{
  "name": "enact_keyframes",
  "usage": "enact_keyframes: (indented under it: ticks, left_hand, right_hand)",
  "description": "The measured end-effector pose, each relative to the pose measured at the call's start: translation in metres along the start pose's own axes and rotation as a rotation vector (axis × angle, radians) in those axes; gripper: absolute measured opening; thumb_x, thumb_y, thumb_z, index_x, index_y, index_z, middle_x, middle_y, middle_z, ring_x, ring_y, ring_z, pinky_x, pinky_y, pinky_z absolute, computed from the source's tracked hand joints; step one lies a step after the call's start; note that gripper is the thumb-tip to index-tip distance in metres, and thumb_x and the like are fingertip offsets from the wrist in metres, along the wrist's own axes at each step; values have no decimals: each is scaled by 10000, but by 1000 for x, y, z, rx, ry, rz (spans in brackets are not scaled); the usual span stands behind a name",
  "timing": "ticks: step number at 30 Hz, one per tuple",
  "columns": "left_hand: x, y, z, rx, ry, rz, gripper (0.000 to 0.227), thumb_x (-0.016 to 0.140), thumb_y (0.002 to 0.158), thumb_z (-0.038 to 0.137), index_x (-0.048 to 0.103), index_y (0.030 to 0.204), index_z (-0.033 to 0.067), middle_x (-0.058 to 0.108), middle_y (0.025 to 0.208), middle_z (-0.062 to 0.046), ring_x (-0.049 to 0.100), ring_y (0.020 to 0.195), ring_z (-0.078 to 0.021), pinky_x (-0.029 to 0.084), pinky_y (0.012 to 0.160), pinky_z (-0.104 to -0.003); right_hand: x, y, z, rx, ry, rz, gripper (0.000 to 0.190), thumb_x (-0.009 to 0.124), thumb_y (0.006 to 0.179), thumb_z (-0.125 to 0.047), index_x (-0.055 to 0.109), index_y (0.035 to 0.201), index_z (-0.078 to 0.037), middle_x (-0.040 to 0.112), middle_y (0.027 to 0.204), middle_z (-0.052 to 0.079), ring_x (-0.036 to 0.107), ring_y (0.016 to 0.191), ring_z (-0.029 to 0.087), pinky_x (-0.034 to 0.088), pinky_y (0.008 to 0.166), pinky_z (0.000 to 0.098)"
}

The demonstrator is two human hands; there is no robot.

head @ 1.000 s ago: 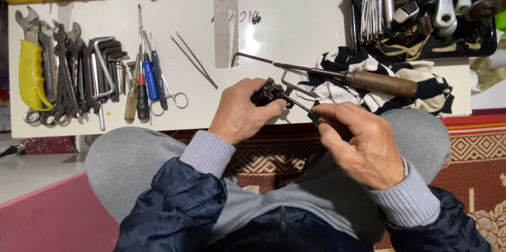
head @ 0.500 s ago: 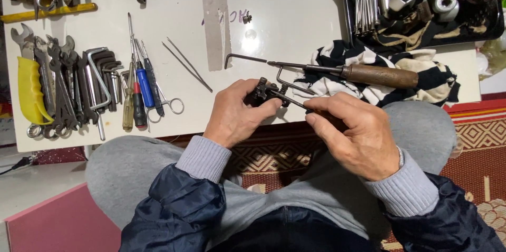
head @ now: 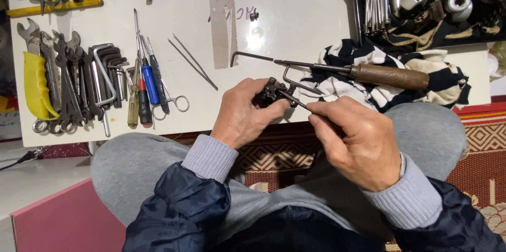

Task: The person sits cross-legged on the floor and uses a hex key to unscrew and remove a small screw from a black mechanical part. They then use a screwdriver to further manipulate the part, removing a small internal component.

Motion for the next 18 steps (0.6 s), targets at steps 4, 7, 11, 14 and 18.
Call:
enact_keyframes:
  ticks: [4, 7, 11, 14, 18]
  left_hand:
    - [-1, -2, 2, 51, 6, 30, 404, 782, 744, 334, 755, 1014, 35, 691, 817, -60, 616, 663, -158, 500, 570, -261]
    - [1, -4, 1, 67, 24, 29, 436, 799, 734, 344, 755, 1044, 40, 701, 837, -68, 639, 685, -168, 522, 593, -267]
    - [1, -5, 2, 69, -2, 41, 442, 794, 732, 327, 755, 1065, 40, 696, 857, -74, 645, 697, -169, 533, 614, -266]
    - [-1, -7, 5, 77, -2, 46, 408, 796, 725, 315, 765, 1052, 73, 678, 846, -62, 626, 691, -163, 519, 625, -263]
    - [0, -9, 7, 130, -14, 75, 414, 802, 737, 272, 751, 1072, 34, 682, 851, -67, 641, 694, -164, 531, 617, -260]
  right_hand:
    - [3, 0, -5, -47, -45, 6, 167, 695, 809, 63, 736, 970, 44, 663, 699, 67, 497, 456, 134, 388, 406, 266]
    - [2, -1, -8, -49, -114, -26, 162, 693, 815, 36, 735, 971, 32, 659, 705, 70, 504, 447, 154, 397, 406, 281]
    - [4, -7, -8, -118, -156, -11, 185, 703, 815, 50, 729, 998, 38, 630, 705, 65, 460, 428, 138, 376, 386, 278]
    - [6, -11, -8, -119, -175, 1, 203, 708, 819, 54, 732, 1020, 30, 625, 727, 57, 453, 425, 133, 378, 384, 278]
    - [2, -8, -10, -119, -171, -16, 185, 700, 809, 60, 733, 989, 27, 656, 739, 69, 510, 447, 157, 410, 400, 291]
Point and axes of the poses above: each hand's wrist, its own y-axis towards the middle knuckle, its own x-axis out of the palm, z = x × y, the point moved 4 cm from there along y, towards the middle knuckle
